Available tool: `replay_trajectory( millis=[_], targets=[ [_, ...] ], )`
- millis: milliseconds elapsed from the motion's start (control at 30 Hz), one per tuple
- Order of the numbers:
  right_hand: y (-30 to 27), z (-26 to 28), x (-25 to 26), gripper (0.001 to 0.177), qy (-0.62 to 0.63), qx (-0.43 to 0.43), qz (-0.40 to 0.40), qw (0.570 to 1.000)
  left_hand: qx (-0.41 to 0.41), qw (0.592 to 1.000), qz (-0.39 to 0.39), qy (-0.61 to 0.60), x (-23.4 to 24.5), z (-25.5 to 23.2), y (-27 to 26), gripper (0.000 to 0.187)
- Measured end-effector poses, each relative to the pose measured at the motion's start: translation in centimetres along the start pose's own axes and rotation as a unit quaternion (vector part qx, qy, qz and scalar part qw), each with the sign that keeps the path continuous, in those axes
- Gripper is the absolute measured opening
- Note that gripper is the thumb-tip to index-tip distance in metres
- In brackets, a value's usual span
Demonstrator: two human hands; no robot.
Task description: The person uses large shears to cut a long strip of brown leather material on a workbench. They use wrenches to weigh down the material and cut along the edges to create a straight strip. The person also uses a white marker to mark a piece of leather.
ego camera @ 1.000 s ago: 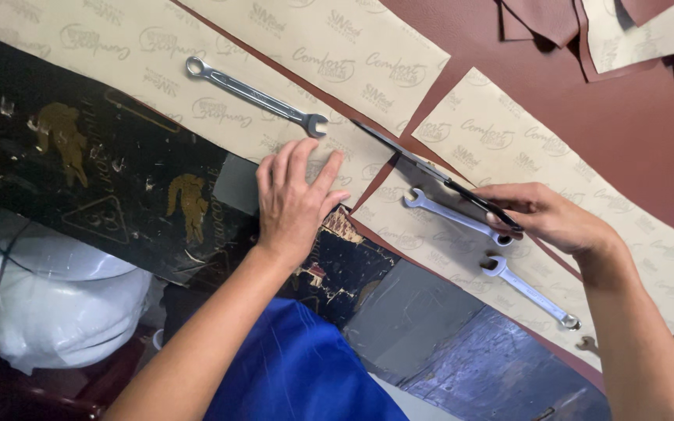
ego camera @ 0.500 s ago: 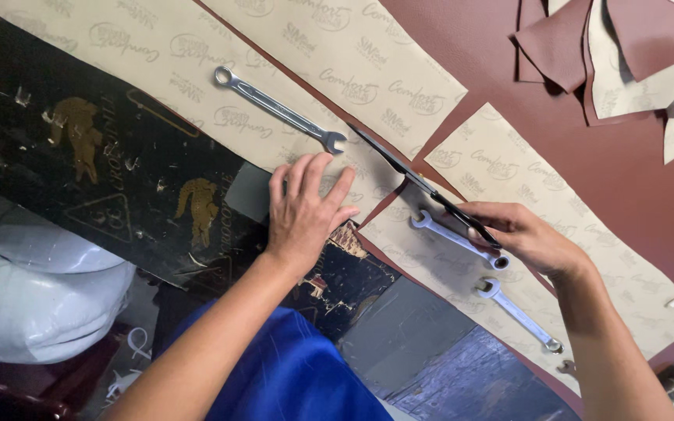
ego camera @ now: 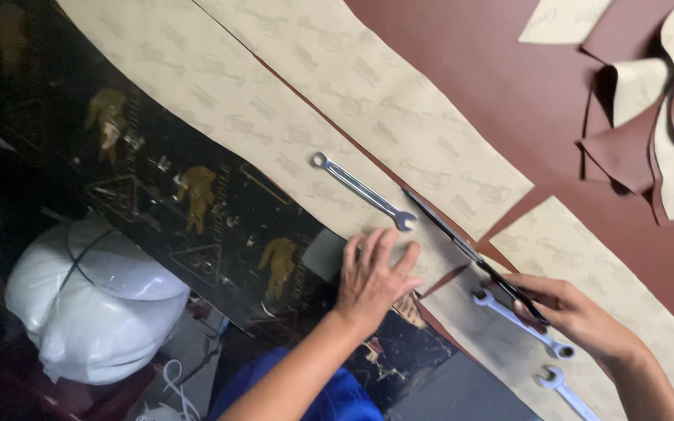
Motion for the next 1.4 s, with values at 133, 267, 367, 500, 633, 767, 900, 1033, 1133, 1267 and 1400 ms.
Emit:
replay_trajectory(
  millis=[133, 267, 367, 500, 633, 767, 900, 1033, 1133, 1267, 1400],
  targets=[
    [2.9, 1.2, -0.3, 0.057, 0.004, 0.092, 0.05, 0.994, -0.01, 1.0, -0.001, 0.004, 0.2, 0.3, 0.5, 0.067],
    [2.2, 1.8, -0.4, 0.052, 0.006, 0.097, 0.034, 0.995, -0.008, 1.0, -0.004, 0.005, 0.1, 0.6, 0.6, 0.066],
    [1.2, 3.4, -1.1, 0.052, 0.01, 0.029, 0.012, 0.999, -0.006, 1.0, 0.001, -0.005, 0.0, 0.4, 0.2, 0.068],
    [0.6, 5.6, -2.6, 0.053, 0.026, 0.02, 0.015, 0.999, -0.009, 1.0, -0.012, -0.01, -0.4, 0.7, 0.3, 0.069],
    [1.3, 7.0, -3.5, 0.053, 0.009, 0.039, 0.017, 0.999, -0.016, 1.0, -0.011, 0.0, -0.4, 0.8, 0.0, 0.07],
    [1.8, 7.3, -3.5, 0.05, -0.001, 0.043, 0.011, 0.999, -0.015, 1.0, -0.002, -0.006, -0.4, 0.8, 0.2, 0.072],
    [1.6, 7.4, -3.6, 0.05, 0.02, 0.057, 0.036, 0.997, -0.008, 1.0, 0.007, -0.004, -0.2, 0.6, 0.2, 0.073],
    [2.1, 8.6, -4.3, 0.049, 0.015, 0.085, 0.039, 0.995, -0.005, 0.999, 0.036, -0.017, -0.1, 0.5, 0.5, 0.071],
    [2.6, 9.9, -5.1, 0.047, 0.017, 0.115, 0.055, 0.992, -0.005, 0.997, 0.064, -0.047, -0.1, 0.6, 0.6, 0.062],
    [2.4, 10.2, -4.3, 0.048, -0.019, 0.107, 0.027, 0.994, -0.001, 0.998, 0.061, -0.033, 0.3, 0.7, 0.6, 0.044],
    [0.6, 8.6, -0.9, 0.049, -0.018, 0.094, 0.017, 0.995, 0.035, 0.994, 0.012, -0.1, 2.1, 3.6, 1.5, 0.041]
  ],
)
Point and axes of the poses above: each hand's wrist, its own y-axis towards the middle knuckle, its own x-axis out of the back of the hand, z = x × y, the point moved 7 cm from there along y, towards the middle knuckle, and after that the axes turned 9 degrees about y, right-handed, at the moved point
